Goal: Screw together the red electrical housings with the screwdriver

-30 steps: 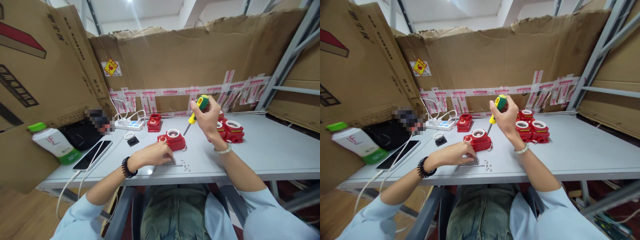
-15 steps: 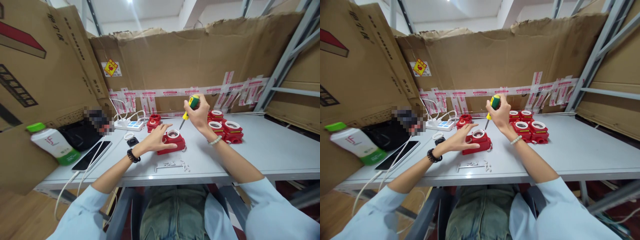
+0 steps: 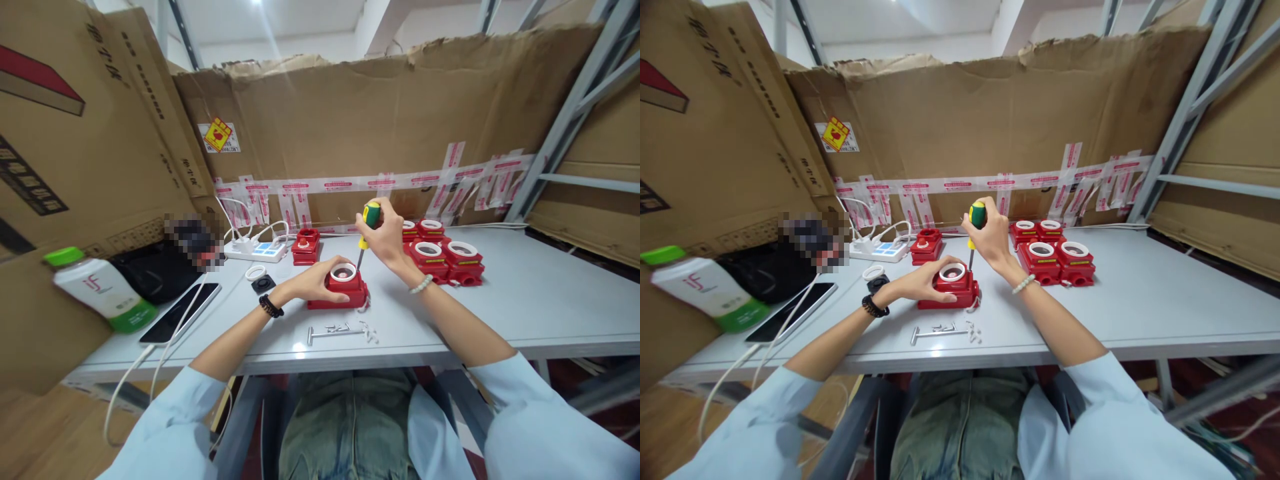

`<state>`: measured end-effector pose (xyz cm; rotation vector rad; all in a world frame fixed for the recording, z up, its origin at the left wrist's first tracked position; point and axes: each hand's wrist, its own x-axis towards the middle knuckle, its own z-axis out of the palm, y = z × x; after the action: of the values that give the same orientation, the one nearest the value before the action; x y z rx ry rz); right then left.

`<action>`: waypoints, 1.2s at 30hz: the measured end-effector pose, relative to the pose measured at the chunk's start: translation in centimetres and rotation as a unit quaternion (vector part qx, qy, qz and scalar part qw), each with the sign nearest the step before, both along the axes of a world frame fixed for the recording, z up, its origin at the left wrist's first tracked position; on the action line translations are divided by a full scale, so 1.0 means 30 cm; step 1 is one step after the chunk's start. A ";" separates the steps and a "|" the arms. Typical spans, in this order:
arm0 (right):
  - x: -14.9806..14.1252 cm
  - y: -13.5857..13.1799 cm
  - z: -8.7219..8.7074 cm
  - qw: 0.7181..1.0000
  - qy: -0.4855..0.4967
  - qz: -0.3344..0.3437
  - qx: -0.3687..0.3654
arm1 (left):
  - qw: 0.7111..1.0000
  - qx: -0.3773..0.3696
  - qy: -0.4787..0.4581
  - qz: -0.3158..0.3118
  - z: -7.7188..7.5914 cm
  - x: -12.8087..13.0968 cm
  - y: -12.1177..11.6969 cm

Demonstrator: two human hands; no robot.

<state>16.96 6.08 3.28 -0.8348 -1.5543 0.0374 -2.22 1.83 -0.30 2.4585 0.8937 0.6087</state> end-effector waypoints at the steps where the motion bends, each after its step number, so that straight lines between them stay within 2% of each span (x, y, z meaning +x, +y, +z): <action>1: 0.000 -0.001 -0.001 1.000 -0.003 0.000 0.001 | 1.000 -0.001 0.000 0.002 -0.001 0.001 0.000; 12: -0.007 -0.015 0.000 1.000 -0.010 -0.002 0.006 | 1.000 0.025 0.007 0.010 -0.015 0.002 0.009; 19: -0.034 -0.012 -0.005 0.993 -0.074 -0.088 0.007 | 1.000 0.026 0.011 0.013 -0.013 0.005 0.004; 23: -0.046 -0.024 0.009 0.986 -0.134 -0.098 -0.008 | 1.000 0.018 0.009 0.014 -0.010 0.009 0.001; 25: -0.035 -0.028 0.031 0.985 -0.164 -0.051 -0.024 | 1.000 0.016 0.010 0.013 -0.010 0.010 0.000; 27: -0.009 -0.027 0.058 0.979 -0.192 0.041 -0.044 | 1.000 0.016 0.014 0.009 -0.009 0.008 -0.001; 31: 0.051 -0.012 0.100 0.943 -0.231 0.224 -0.088 | 0.999 0.003 0.036 0.001 0.007 -0.001 -0.001; 33: 0.068 -0.008 0.107 0.928 -0.229 0.271 -0.113 | 0.999 -0.014 0.048 0.012 0.022 0.006 0.006; 36: 0.070 -0.005 0.100 0.927 -0.207 0.286 -0.129 | 0.999 -0.014 -0.005 0.043 0.041 0.052 0.026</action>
<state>19.06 5.93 6.29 -0.5798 -2.1906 0.5292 -0.66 2.63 0.93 2.4001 1.0021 0.6323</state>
